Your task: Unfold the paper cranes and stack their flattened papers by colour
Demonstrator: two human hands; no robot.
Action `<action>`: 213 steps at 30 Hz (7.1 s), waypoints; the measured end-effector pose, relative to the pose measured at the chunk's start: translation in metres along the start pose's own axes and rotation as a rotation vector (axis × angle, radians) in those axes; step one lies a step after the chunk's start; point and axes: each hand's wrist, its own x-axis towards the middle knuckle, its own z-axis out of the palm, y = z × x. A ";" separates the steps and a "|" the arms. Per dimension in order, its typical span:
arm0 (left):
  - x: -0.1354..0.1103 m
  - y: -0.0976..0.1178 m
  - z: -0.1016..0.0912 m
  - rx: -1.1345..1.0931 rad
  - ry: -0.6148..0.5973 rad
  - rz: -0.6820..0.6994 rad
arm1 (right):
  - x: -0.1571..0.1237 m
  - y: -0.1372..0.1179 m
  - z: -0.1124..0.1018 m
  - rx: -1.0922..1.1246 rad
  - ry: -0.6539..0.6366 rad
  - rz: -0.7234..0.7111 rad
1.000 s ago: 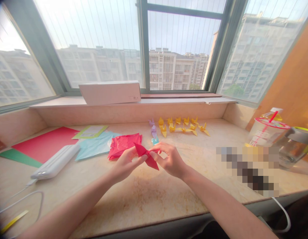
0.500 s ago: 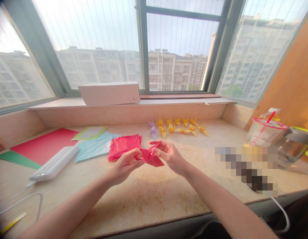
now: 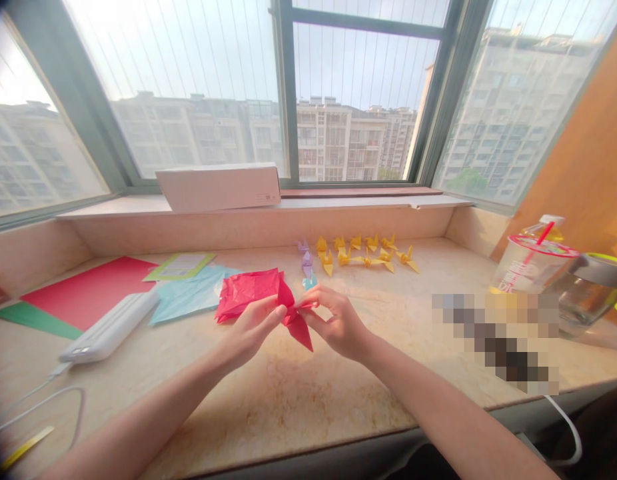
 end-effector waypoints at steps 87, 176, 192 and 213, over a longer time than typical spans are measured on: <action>0.002 -0.003 0.012 -0.467 0.146 -0.060 | -0.006 0.006 0.004 -0.228 0.026 -0.117; 0.001 -0.007 0.009 -0.068 0.107 0.018 | -0.002 0.012 0.007 -0.010 -0.069 0.309; 0.002 0.000 0.007 0.211 0.196 0.040 | -0.003 0.007 0.010 -0.009 -0.066 0.125; 0.000 0.000 0.007 0.290 0.115 0.076 | -0.003 0.006 0.006 0.003 -0.080 0.273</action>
